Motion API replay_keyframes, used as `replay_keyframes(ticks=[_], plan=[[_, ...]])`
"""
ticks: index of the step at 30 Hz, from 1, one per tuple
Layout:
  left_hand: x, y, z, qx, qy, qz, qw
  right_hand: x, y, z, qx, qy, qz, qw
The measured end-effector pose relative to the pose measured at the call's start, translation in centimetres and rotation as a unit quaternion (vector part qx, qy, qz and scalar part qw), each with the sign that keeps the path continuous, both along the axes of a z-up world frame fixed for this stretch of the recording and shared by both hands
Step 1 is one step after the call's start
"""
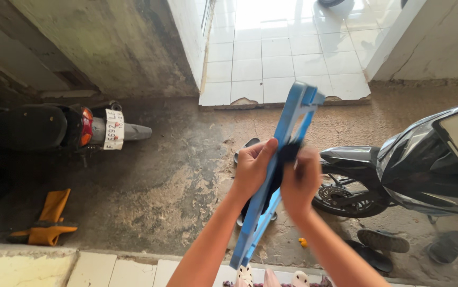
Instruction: The person wrings a cloth in a bucket and then wipes down the surfaces and edges of a blue plastic frame by hand.
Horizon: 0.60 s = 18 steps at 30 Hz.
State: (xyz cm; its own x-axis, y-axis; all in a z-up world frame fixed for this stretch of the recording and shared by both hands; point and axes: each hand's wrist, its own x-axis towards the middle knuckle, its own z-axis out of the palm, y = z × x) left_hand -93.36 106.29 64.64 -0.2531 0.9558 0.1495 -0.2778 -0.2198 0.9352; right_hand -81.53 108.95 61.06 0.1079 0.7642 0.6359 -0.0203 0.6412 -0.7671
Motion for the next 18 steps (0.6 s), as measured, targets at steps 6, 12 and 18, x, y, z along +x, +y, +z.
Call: replay_keyframes(ticks=[6,12,18], plan=[[0.7,-0.7,-0.3,0.030,0.125,-0.021,0.991,1.3,3.5,5.2,0.029,-0.005,-0.006,1.000],[1.1,-1.0,1.0,0.031,0.223,-0.050,0.973,3.5,-0.6,7.9,0.288,-0.173,-0.041,0.941],[3.4,-2.4,2.3,0.003,0.323,-0.048,0.945,5.0,3.1,10.4,0.209,-0.081,-0.127,0.966]])
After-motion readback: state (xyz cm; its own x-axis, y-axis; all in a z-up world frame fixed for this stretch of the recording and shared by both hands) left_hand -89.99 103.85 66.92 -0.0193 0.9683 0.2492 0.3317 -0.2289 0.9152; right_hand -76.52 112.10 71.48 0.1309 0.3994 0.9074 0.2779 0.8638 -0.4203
